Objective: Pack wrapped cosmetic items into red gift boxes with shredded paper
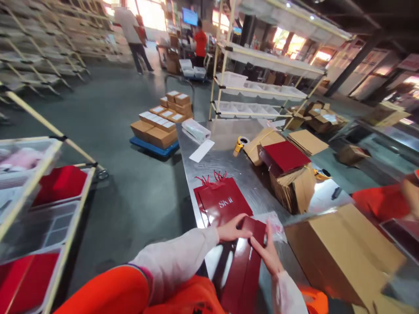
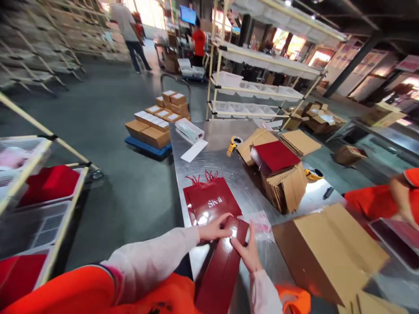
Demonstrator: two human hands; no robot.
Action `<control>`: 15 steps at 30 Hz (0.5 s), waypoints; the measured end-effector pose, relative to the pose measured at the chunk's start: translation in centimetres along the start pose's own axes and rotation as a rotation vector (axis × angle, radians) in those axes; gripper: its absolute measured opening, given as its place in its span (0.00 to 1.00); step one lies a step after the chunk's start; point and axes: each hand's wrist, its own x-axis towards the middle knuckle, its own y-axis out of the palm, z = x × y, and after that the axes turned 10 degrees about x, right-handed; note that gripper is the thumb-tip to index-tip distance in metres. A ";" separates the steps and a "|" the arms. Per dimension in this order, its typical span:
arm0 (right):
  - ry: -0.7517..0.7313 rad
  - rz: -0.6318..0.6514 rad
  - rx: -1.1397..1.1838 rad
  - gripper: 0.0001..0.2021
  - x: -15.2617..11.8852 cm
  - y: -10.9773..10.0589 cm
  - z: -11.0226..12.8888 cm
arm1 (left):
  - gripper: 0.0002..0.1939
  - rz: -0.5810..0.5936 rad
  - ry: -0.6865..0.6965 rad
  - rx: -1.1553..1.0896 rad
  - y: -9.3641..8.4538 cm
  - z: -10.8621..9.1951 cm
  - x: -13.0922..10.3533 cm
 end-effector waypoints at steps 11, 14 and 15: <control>0.001 0.146 0.033 0.55 0.6 -3.5 -1.6 | 0.43 0.006 -0.049 -0.040 -0.2 -1.2 -1.3; 0.050 0.170 0.090 0.65 -2.6 -3.2 -2.9 | 0.42 -0.043 -0.096 -0.120 -0.7 -1.5 -2.1; 0.096 0.208 0.133 0.67 -4.3 -2.9 -3.4 | 0.42 -0.064 -0.122 -0.151 -0.9 -1.7 -2.4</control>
